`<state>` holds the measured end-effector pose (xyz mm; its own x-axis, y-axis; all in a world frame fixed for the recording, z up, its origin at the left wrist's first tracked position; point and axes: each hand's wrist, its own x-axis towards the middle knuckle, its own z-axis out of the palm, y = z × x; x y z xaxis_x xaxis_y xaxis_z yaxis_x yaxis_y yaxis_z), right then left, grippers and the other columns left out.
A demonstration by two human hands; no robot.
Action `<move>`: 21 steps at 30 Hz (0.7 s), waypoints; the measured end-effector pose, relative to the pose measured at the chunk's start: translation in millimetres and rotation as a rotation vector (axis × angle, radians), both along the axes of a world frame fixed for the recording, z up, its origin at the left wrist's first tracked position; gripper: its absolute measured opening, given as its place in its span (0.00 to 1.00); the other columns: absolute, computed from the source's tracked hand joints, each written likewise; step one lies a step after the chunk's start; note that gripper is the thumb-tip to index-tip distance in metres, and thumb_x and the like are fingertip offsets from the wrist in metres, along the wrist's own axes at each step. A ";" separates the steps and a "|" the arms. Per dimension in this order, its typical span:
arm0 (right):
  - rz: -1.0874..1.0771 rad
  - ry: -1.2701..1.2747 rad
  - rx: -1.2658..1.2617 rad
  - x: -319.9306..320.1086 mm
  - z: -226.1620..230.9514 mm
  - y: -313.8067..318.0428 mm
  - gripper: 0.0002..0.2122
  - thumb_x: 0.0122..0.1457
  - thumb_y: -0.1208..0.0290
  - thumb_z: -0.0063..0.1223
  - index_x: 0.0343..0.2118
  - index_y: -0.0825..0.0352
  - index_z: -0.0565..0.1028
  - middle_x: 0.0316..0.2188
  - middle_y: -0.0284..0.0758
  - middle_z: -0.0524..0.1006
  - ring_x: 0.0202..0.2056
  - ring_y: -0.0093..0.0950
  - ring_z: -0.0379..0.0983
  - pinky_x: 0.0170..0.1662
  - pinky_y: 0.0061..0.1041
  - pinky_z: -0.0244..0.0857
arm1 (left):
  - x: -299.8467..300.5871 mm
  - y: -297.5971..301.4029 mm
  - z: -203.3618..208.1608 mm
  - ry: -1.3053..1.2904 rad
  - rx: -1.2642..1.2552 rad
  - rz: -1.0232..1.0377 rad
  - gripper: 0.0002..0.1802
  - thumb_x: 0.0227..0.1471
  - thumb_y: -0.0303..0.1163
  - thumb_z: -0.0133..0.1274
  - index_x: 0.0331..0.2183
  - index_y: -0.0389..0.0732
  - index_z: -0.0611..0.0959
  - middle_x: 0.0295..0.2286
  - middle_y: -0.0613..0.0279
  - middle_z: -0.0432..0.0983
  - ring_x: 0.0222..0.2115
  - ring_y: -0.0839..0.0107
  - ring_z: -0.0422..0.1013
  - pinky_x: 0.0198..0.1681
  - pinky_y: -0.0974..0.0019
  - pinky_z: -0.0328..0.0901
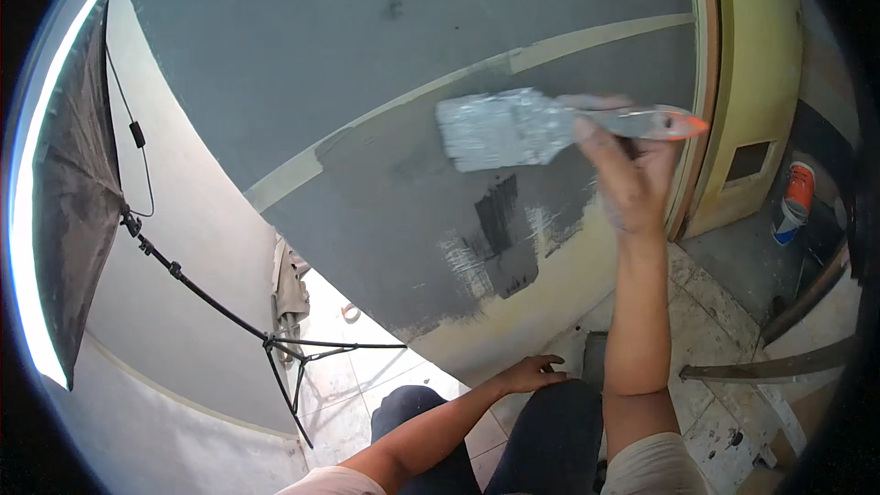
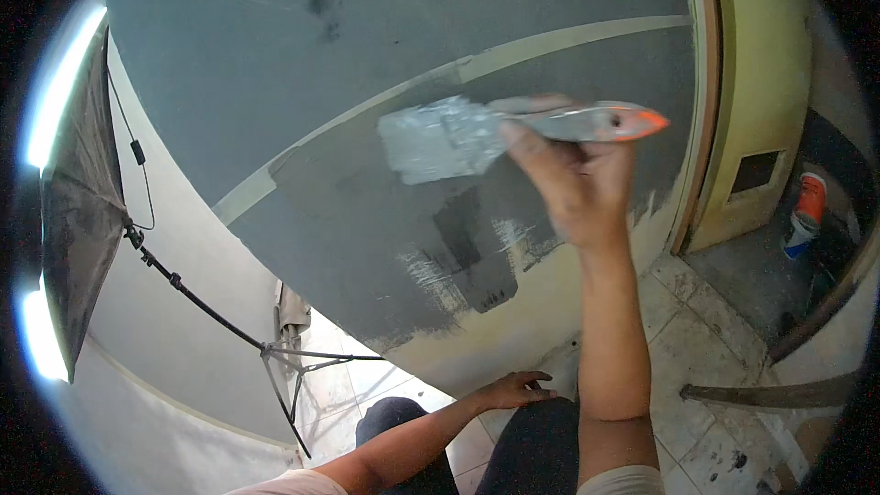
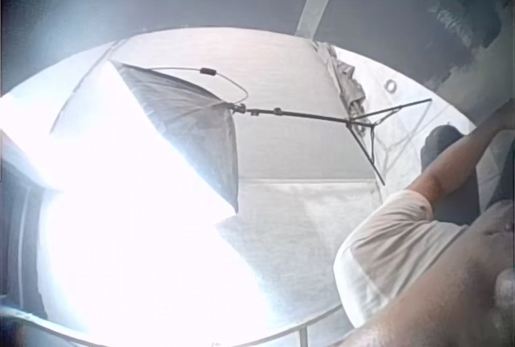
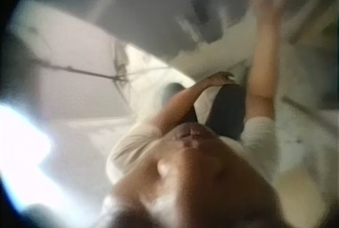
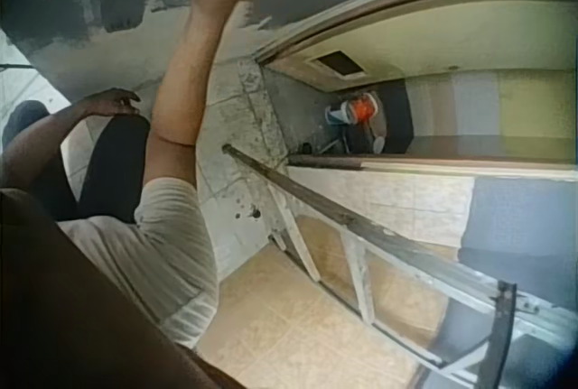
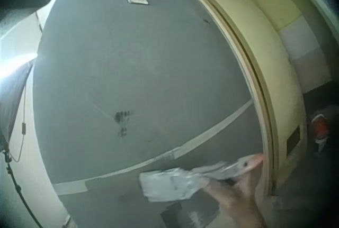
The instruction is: The person stirs a grey compound in a tray with a brush and applies the compound to a wall.
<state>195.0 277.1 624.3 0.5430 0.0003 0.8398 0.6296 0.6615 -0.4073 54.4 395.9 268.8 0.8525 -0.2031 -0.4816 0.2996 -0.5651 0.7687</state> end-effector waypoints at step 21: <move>-0.809 -0.288 -0.095 38.4 -0.6 -39.5 0.08 0.55 0.79 0.63 0.38 0.69 0.81 0.37 0.39 0.82 0.39 0.30 0.81 0.39 0.28 0.74 | -2.5 -27.6 31.6 -0.129 -0.021 -0.096 0.46 0.55 0.65 0.55 0.62 0.40 0.70 0.46 0.46 0.79 0.45 0.55 0.75 0.51 0.57 0.68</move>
